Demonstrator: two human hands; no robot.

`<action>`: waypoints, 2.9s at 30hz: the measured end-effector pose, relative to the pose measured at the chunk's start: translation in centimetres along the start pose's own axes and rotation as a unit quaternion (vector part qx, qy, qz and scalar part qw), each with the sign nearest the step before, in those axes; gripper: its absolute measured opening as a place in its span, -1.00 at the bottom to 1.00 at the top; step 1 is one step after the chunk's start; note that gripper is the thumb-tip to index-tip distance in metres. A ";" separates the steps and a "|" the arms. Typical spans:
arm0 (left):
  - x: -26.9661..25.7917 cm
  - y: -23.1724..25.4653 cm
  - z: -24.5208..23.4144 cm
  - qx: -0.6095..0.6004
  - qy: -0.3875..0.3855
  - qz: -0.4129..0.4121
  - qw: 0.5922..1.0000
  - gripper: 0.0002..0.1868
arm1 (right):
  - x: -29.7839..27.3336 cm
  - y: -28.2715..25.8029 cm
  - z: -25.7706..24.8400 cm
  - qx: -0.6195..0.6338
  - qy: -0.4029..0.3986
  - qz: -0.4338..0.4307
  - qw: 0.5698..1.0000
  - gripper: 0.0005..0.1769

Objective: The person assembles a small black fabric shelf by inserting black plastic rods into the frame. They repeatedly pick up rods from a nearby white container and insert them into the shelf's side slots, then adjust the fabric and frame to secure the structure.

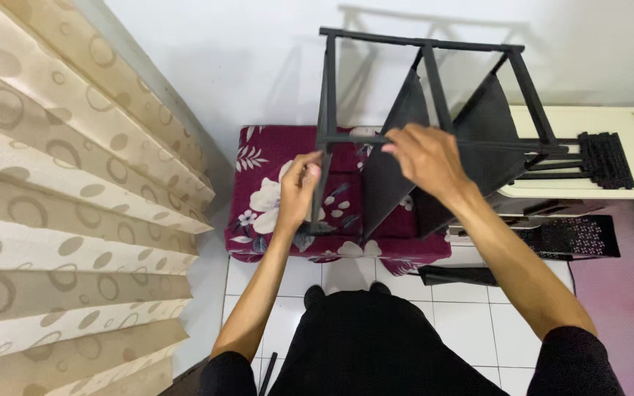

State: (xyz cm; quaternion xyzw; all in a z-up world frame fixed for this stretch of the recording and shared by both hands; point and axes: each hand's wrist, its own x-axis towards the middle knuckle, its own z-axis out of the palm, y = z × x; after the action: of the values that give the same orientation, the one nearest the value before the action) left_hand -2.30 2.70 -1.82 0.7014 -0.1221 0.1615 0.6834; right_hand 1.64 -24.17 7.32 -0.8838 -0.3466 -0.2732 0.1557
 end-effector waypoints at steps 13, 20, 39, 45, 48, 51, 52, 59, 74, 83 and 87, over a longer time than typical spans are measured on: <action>7.2 8.8 2.8 0.261 0.016 0.255 0.931 -0.72 | -0.8 1.4 -2.6 0.181 0.146 0.251 0.940 -0.77; 7.9 9.2 5.1 0.338 -0.110 0.301 0.885 -0.73 | -8.1 1.9 3.3 0.377 0.200 0.363 0.828 -0.74; 2.8 -1.3 12.9 0.330 -0.223 0.271 0.876 -0.73 | -21.7 8.2 13.4 0.489 0.173 0.489 0.701 -0.31; 1.1 -3.2 15.1 0.350 -0.233 0.275 0.865 -0.74 | -18.8 10.2 7.9 0.448 0.134 0.517 0.717 -0.39; 0.1 -3.6 16.3 0.348 -0.235 0.264 0.868 -0.75 | -18.2 11.1 7.5 0.439 0.106 0.514 0.729 -0.48; -0.8 -3.3 16.4 0.332 -0.245 0.219 0.884 -0.71 | -20.0 11.6 8.9 0.409 0.114 0.527 0.736 -0.49; -1.1 -3.0 16.2 0.325 -0.248 0.199 0.891 -0.68 | -21.0 11.9 9.4 0.403 0.126 0.522 0.741 -0.50; -3.1 -0.3 5.2 0.296 -0.040 0.081 0.951 -0.79 | -26.0 14.9 12.1 0.394 0.111 0.516 0.752 -0.50; -11.8 -16.9 -15.1 0.167 0.158 -0.118 0.966 -0.43 | -6.9 -8.4 12.1 0.155 -0.047 0.024 0.987 -0.61; -9.4 -17.0 -13.9 0.108 0.115 -0.185 0.970 -0.79 | -3.7 -11.1 16.8 0.068 -0.151 0.015 0.986 -0.71; -7.6 -14.4 -13.6 0.110 0.094 -0.199 0.969 -0.78 | -3.8 -9.4 16.5 0.042 -0.124 -0.015 0.991 -0.72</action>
State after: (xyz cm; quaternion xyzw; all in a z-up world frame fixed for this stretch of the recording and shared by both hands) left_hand -4.49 16.42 -17.86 0.7643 0.1036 0.1002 0.6285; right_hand -1.09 -11.87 -7.35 -0.8982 -0.3876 -0.1487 0.1445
